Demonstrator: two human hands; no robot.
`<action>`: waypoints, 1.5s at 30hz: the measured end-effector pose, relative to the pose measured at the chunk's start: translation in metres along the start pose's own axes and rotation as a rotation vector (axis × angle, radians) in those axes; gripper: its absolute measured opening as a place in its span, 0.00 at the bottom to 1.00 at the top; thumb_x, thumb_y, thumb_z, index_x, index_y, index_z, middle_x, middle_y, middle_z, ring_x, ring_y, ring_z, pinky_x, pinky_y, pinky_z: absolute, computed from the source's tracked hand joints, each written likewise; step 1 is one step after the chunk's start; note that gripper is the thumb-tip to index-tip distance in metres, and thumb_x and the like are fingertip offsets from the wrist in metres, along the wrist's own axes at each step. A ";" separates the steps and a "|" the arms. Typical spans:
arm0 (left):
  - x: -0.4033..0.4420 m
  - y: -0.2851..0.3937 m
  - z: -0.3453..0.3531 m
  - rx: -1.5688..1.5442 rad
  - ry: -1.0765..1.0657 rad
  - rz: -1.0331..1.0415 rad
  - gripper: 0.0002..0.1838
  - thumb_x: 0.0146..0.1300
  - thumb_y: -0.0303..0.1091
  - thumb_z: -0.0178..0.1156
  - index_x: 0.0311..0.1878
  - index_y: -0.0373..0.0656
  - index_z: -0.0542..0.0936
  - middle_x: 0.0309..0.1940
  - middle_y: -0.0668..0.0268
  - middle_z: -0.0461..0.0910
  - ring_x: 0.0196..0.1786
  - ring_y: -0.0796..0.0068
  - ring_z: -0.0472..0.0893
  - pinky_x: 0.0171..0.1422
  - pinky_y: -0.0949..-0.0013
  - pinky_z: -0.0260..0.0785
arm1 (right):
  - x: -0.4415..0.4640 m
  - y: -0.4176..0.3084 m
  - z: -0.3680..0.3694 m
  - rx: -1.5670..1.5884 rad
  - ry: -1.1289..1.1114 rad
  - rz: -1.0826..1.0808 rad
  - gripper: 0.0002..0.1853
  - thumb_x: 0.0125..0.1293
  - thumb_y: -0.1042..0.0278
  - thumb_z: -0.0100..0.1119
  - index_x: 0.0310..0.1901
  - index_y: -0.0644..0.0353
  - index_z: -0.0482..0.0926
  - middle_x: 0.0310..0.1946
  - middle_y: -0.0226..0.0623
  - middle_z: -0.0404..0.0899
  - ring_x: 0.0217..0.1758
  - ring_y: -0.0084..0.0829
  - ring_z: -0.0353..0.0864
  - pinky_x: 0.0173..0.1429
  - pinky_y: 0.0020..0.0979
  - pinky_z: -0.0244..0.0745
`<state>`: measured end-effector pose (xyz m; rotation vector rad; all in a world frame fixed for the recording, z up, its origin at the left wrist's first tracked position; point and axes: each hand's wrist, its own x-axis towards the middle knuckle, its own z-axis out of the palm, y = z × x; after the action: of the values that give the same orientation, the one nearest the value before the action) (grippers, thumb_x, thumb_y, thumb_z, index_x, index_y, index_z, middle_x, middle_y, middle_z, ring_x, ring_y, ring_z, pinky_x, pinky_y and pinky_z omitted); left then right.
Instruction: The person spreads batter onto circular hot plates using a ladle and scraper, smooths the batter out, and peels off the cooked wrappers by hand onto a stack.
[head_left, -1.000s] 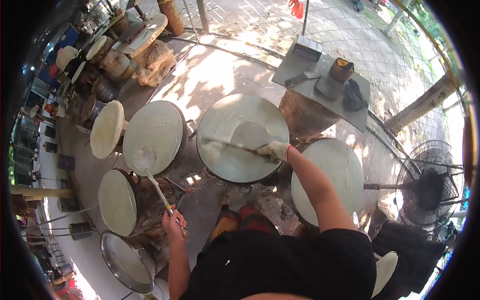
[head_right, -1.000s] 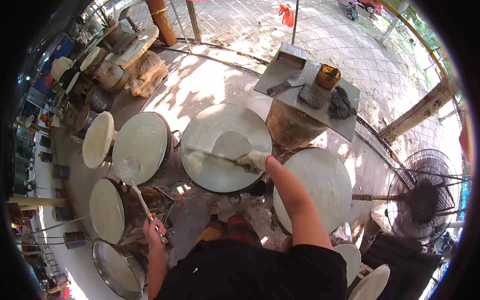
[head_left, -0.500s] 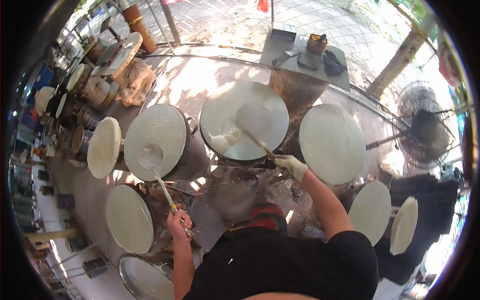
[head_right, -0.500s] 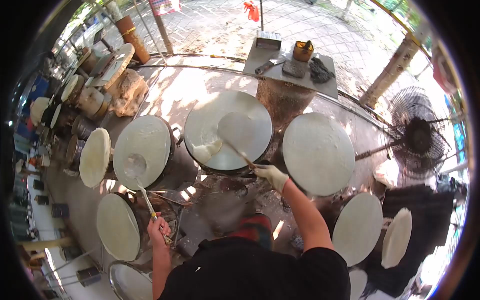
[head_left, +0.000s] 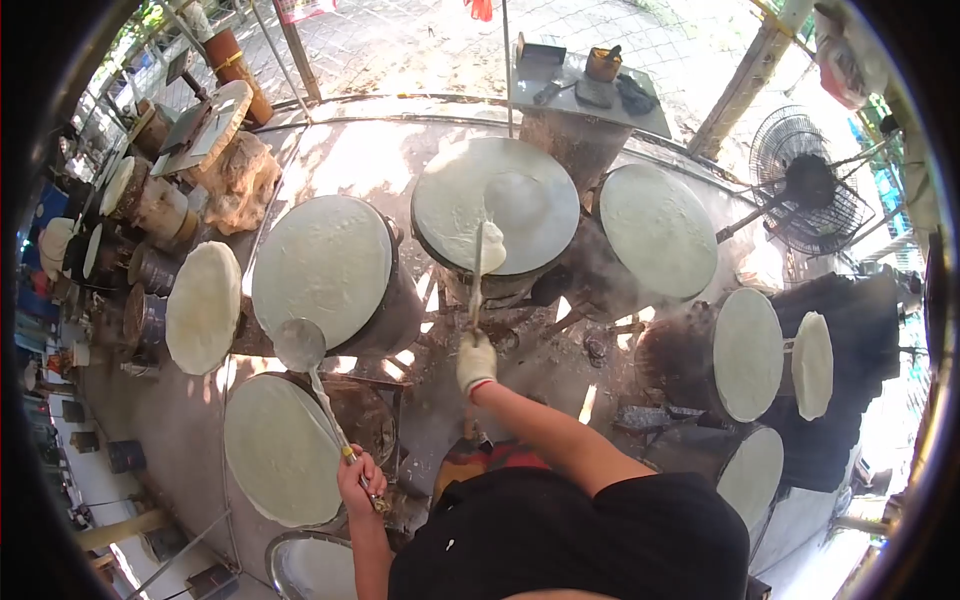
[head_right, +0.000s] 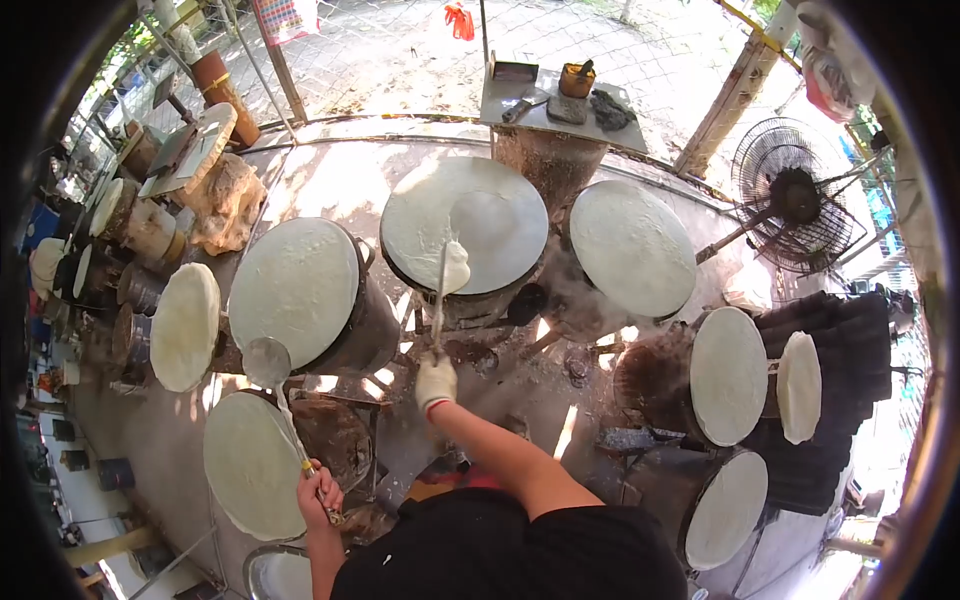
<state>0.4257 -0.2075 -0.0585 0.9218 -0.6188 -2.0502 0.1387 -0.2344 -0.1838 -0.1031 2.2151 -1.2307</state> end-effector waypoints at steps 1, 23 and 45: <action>-0.001 0.001 -0.001 0.003 0.016 -0.011 0.10 0.68 0.28 0.44 0.50 0.39 0.70 0.20 0.68 0.64 0.10 0.82 0.61 0.13 0.77 0.60 | -0.007 -0.010 0.008 0.030 -0.067 -0.040 0.21 0.67 0.55 0.49 0.56 0.59 0.74 0.48 0.54 0.79 0.53 0.51 0.77 0.56 0.40 0.70; 0.004 -0.069 0.089 -0.081 -0.063 -0.065 0.12 0.67 0.25 0.48 0.53 0.41 0.70 0.20 0.69 0.62 0.11 0.85 0.59 0.13 0.78 0.58 | 0.103 0.054 -0.157 -0.046 -0.545 -0.084 0.17 0.65 0.59 0.52 0.50 0.61 0.78 0.25 0.35 0.77 0.26 0.27 0.73 0.33 0.30 0.69; 0.051 -0.170 0.301 -0.129 -0.137 -0.103 0.11 0.67 0.31 0.53 0.51 0.40 0.70 0.28 0.67 0.65 0.20 0.80 0.64 0.22 0.77 0.60 | 0.232 0.031 -0.336 -0.493 -0.743 -0.370 0.23 0.66 0.51 0.49 0.52 0.62 0.76 0.46 0.54 0.79 0.54 0.51 0.77 0.57 0.43 0.70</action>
<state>0.0918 -0.1193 -0.0088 0.7566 -0.5136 -2.2316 -0.2241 -0.0438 -0.1836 -1.0264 1.8003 -0.6167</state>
